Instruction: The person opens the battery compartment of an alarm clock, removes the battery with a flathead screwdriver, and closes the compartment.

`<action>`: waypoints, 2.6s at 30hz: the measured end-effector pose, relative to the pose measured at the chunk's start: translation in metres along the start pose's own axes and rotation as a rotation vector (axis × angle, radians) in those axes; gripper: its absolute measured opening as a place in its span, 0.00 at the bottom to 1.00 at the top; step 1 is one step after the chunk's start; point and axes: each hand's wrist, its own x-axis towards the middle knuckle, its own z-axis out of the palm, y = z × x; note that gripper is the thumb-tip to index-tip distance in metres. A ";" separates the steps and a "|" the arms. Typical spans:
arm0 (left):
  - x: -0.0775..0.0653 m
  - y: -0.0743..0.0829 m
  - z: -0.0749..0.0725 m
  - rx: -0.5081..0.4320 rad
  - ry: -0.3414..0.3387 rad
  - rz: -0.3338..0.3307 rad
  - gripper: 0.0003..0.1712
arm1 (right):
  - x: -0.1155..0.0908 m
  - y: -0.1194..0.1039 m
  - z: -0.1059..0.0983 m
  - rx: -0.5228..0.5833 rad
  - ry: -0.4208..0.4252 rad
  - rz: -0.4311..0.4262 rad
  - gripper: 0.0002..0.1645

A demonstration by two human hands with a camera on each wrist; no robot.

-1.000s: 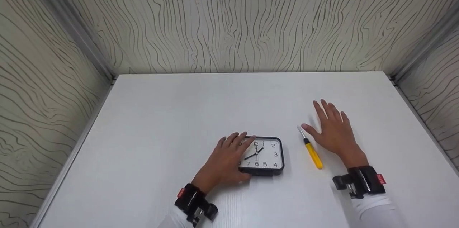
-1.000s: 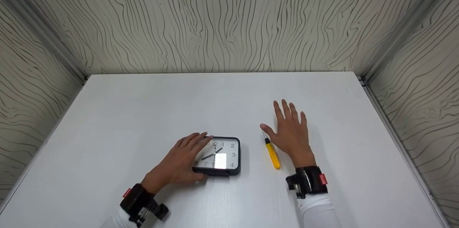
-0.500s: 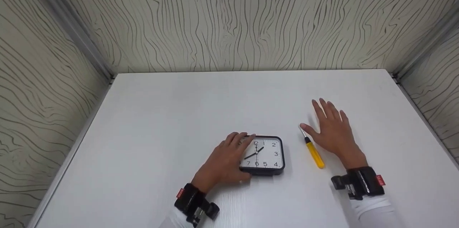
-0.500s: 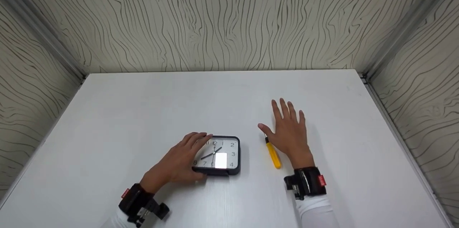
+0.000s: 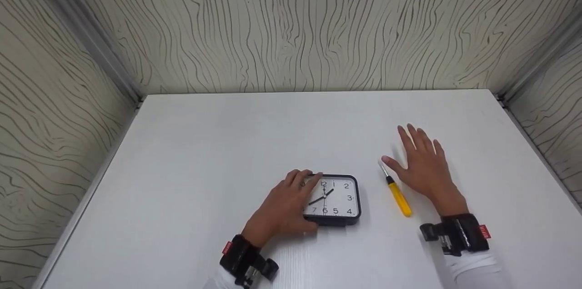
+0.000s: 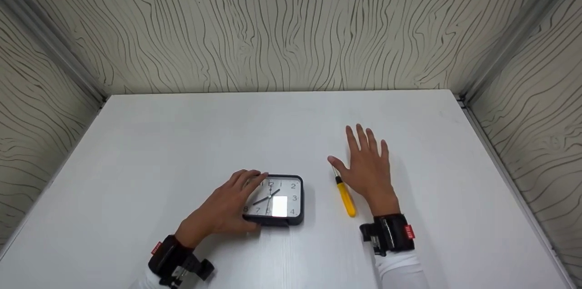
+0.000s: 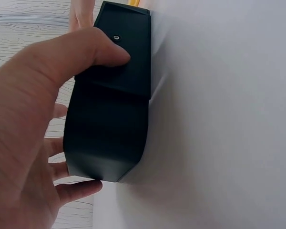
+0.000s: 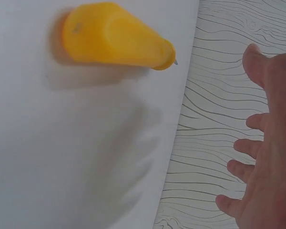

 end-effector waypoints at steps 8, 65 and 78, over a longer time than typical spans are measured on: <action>0.000 -0.002 0.001 -0.020 -0.005 0.009 0.65 | 0.000 -0.001 0.002 0.009 -0.008 0.003 0.52; 0.010 -0.010 -0.004 -0.123 0.099 -0.003 0.63 | -0.014 -0.020 0.008 0.054 0.058 -0.071 0.52; 0.014 -0.014 -0.005 -0.123 0.147 0.004 0.63 | -0.016 -0.029 0.004 0.086 0.068 -0.113 0.53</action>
